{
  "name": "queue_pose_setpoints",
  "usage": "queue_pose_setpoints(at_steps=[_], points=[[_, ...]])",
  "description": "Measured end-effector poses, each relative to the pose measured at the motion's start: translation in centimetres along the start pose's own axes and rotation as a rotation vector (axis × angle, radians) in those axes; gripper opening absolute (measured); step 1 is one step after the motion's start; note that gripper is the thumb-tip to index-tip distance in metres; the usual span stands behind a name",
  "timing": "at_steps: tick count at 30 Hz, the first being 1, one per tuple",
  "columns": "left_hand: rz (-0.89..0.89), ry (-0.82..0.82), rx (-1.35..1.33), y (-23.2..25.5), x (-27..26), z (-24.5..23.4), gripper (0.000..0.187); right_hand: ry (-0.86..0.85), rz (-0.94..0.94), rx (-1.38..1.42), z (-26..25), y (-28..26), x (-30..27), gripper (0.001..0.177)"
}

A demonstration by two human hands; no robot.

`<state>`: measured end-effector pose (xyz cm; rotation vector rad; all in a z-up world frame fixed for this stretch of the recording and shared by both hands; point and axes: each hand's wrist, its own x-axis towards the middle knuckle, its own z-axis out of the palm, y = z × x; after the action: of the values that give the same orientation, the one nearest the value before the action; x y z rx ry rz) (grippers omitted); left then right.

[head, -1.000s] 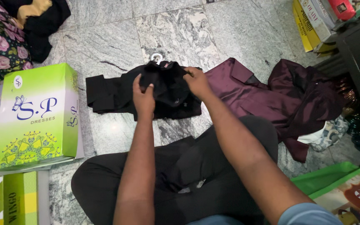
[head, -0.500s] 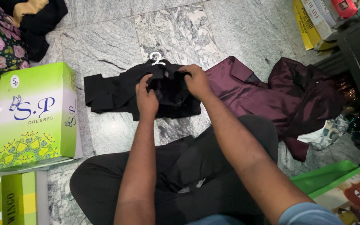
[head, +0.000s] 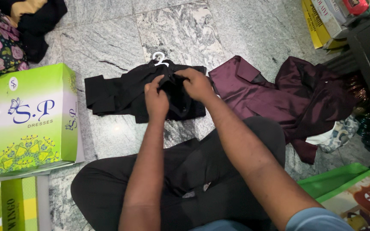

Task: The person folds a black vest, black trousers, and a maroon shirt, then places them into a shoebox lined with tissue paper and closes the lid.

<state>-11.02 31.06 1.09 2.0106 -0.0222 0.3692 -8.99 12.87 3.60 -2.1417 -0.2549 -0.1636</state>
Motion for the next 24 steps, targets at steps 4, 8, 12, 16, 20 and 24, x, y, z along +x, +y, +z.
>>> queue_pose_setpoints(at_steps=[4,8,12,16,20,24], points=[[0.017,-0.014,-0.069,0.8,-0.2,0.7,0.057,-0.085,-0.093,0.004,0.1,0.8,0.2,0.035],[-0.039,-0.092,-0.130,1.3,0.0,1.8,0.061,-0.112,-0.171,0.029,0.7,1.8,0.3,0.026],[-0.056,-0.115,-0.164,1.6,0.1,1.8,0.060,-0.145,-0.020,0.059,0.3,0.7,0.4,0.026],[-0.131,-0.121,-0.214,0.5,0.0,1.8,0.052,-0.078,0.143,0.184,-0.3,-1.8,0.1,0.030],[-0.212,-0.075,-0.638,-1.3,0.3,1.6,0.048,-0.030,-0.055,0.212,-0.3,-2.3,0.0,0.041],[-0.228,-0.027,-0.276,0.2,0.1,-0.5,0.044,-0.031,-0.087,0.210,-0.2,-1.7,0.2,0.046]])
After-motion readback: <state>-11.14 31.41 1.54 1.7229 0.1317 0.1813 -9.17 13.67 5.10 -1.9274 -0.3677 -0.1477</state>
